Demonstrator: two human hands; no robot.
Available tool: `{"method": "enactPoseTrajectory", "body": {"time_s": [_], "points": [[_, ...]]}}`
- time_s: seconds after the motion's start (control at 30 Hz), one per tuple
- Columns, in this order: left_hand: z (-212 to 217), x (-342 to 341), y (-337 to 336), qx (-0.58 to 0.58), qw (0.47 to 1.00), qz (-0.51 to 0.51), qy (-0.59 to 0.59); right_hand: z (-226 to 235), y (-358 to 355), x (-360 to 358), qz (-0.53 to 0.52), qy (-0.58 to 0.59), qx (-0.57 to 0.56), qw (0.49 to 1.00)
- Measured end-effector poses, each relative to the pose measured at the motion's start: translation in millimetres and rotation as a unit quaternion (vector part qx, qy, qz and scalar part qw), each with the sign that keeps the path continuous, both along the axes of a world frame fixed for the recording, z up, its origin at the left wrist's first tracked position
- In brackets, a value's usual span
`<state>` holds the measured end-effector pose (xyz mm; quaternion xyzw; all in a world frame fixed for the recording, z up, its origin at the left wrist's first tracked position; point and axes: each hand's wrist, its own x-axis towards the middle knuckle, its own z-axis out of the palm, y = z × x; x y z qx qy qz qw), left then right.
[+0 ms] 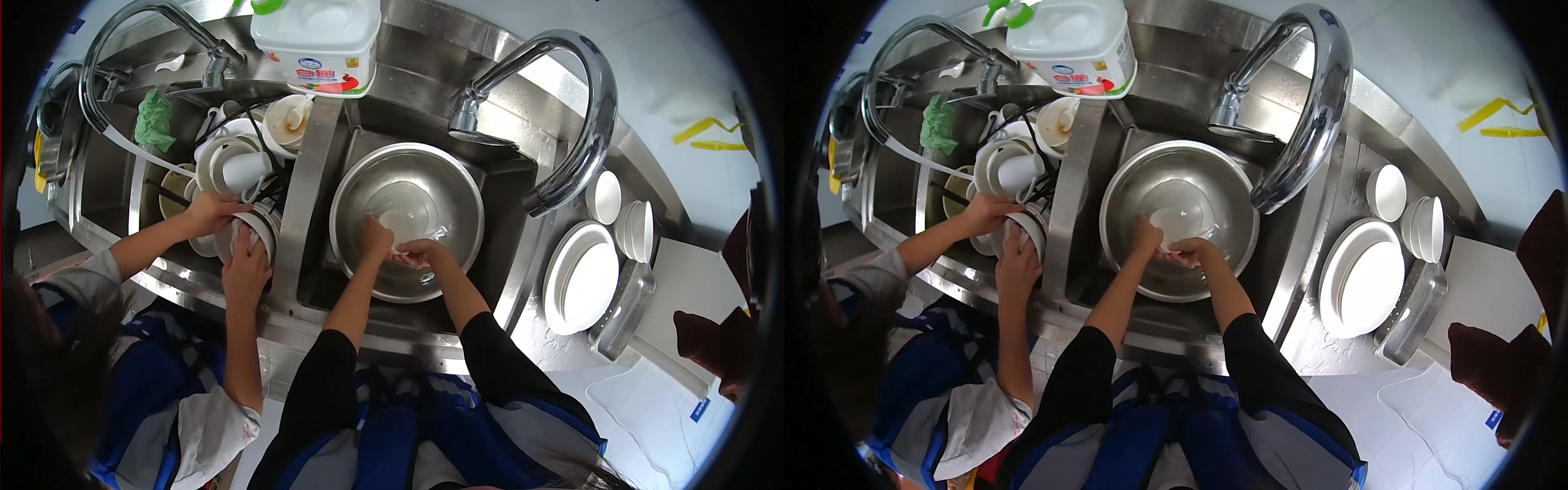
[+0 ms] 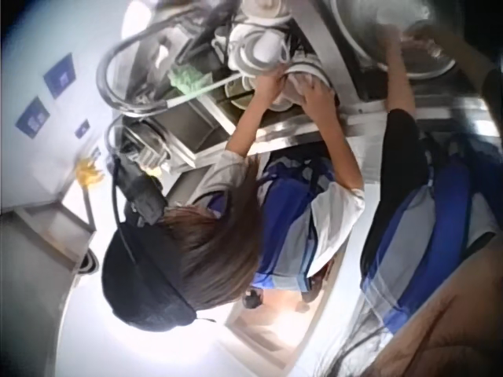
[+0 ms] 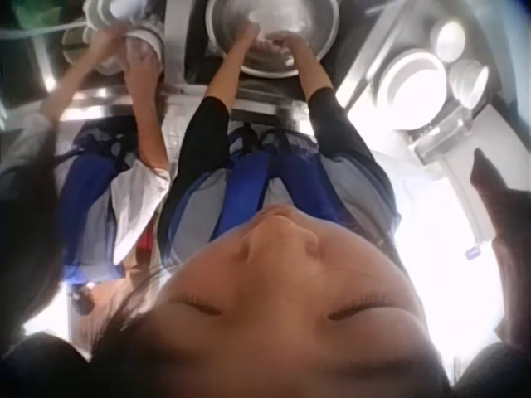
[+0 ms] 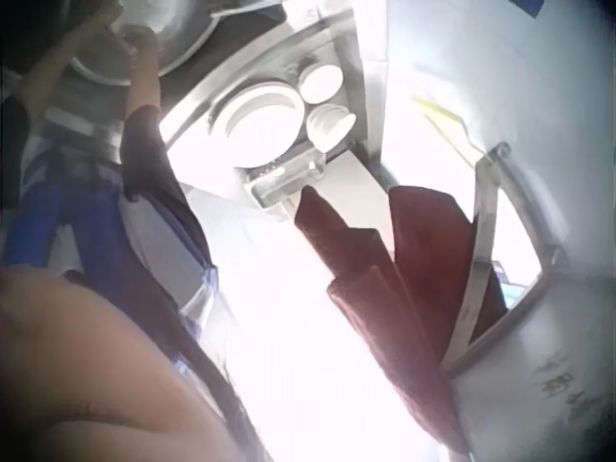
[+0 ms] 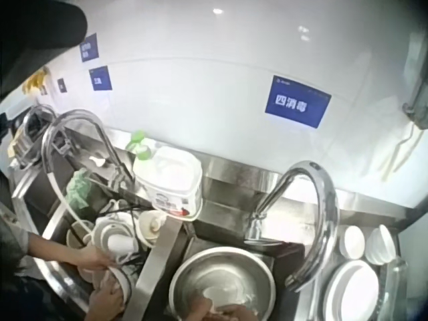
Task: Washing bowls and plates at a commercial triple-basin sink in a hotel kitchen.
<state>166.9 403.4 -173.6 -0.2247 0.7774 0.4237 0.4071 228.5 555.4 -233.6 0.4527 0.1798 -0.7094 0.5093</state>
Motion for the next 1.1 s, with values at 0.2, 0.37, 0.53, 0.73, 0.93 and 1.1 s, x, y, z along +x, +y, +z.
{"method": "enactPoseTrajectory", "body": {"time_s": [0.2, 0.37, 0.53, 0.73, 0.93, 1.1], "points": [[-44, 1, -18, 0.226, 0.919, 0.091, -0.309, 37, 10, -19, 0.115, 0.094, 0.173, 0.974], [-53, 44, 7, 0.321, 0.868, 0.315, -0.209, 81, -2, -26, 0.391, 0.286, 0.572, 0.662], [-37, 21, 23, 0.106, 0.980, 0.060, 0.158, 82, 4, -5, 0.178, 0.367, 0.642, 0.649], [40, 1, 29, 0.087, 0.976, -0.069, 0.187, 29, -17, -4, 0.175, 0.209, 0.642, 0.717], [48, -23, 23, 0.005, 0.999, -0.029, 0.026, 11, 12, 4, 0.284, 0.281, 0.330, 0.855], [13, -23, 7, 0.080, 0.979, -0.077, -0.173, 40, 18, -7, 0.269, 0.357, 0.442, 0.778]]}}
